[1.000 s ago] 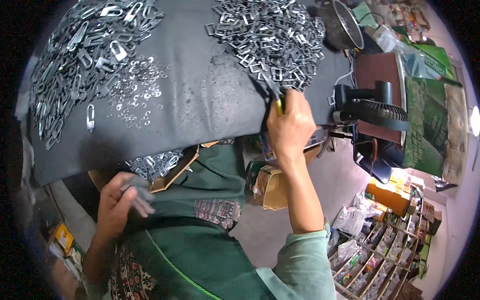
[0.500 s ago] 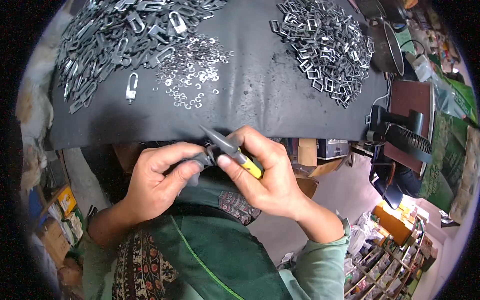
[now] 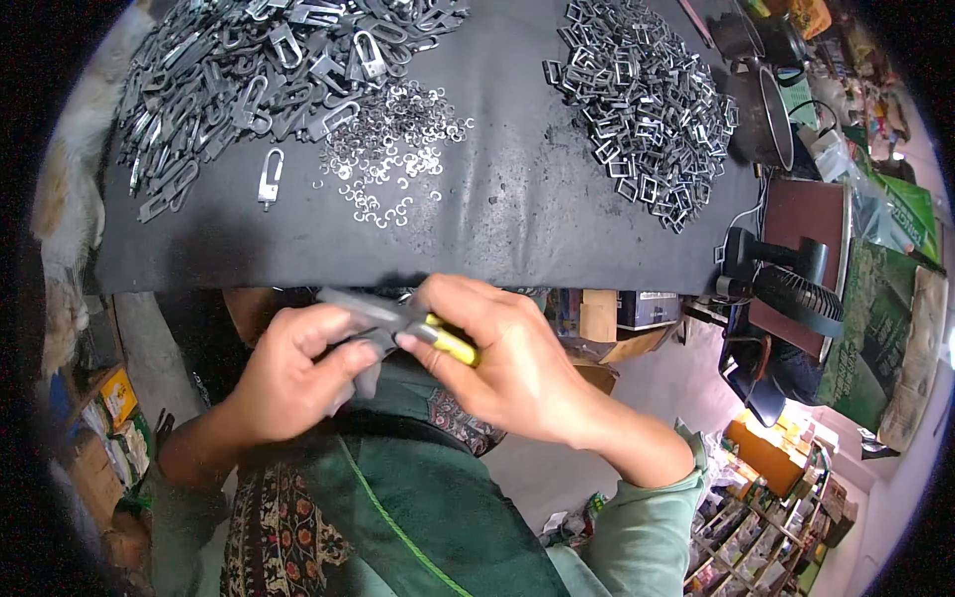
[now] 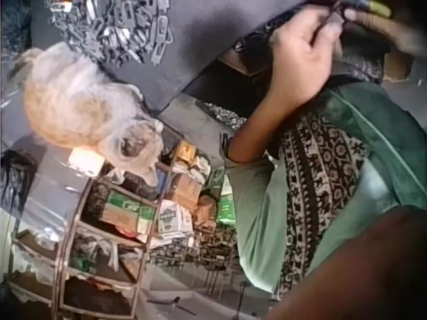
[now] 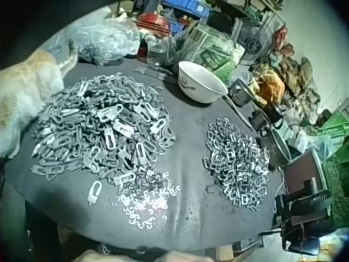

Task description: The person repeatedly assembles metal hardware parts by picking up small metal clips with pliers and fitting them onto metal components held in the other hand.

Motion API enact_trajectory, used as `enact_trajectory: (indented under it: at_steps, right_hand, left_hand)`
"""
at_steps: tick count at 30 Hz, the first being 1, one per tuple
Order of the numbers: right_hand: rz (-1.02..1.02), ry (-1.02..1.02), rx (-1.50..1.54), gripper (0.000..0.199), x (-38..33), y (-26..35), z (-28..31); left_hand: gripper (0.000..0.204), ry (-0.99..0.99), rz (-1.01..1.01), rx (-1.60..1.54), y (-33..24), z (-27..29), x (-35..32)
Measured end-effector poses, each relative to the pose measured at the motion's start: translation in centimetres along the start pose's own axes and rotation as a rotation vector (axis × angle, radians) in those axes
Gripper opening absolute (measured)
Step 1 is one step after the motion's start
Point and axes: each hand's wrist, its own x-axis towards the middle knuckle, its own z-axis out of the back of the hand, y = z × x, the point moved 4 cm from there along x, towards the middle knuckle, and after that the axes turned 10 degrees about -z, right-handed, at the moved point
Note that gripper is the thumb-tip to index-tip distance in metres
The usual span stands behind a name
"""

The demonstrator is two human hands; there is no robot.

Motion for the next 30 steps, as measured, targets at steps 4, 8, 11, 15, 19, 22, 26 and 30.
enact_trajectory:
  at_steps: [4, 8, 11, 15, 19, 22, 26, 30]
  right_hand:
    - [0.080, -0.353, -0.575, 0.036, 0.2, 1.7, 1.8]
    - [0.052, -0.541, -0.977, 0.042, 0.4, 1.2, 1.4]
    - [0.110, -0.606, -1.097, 0.043, 0.8, 1.3, 1.0]
    - [0.019, -0.621, -1.171, 0.038, 0.3, 1.0, 2.0]
    - [0.003, -0.579, -1.131, 0.036, 0.4, 1.2, 2.4]
    - [-0.041, -0.530, -1.101, 0.034, 0.5, 1.4, 2.5]
    - [-0.055, -0.500, -1.080, 0.030, 0.8, 1.6, 2.5]
    - [0.029, -0.540, -1.100, 0.029, 0.6, 2.0, 2.8]
  left_hand:
    - [0.027, 0.073, 0.210, -0.330, 1.8, 0.6, -1.4]
    - [0.027, 0.126, 0.166, -0.311, 2.7, 0.5, -2.1]
    - [0.022, 0.144, 0.106, -0.280, 2.7, 0.3, -1.8]
    - [0.016, 0.080, -0.276, 0.013, 2.1, 0.7, -1.4]
    - [0.016, 0.079, -0.129, -0.040, 2.3, 0.5, -1.6]
    - [0.017, 0.091, -0.095, -0.070, 2.5, 0.5, -1.7]
    - [0.017, 0.103, -0.062, -0.089, 2.6, 0.5, -1.8]
    - [0.018, 0.078, -0.073, -0.099, 2.8, 0.7, -1.8]
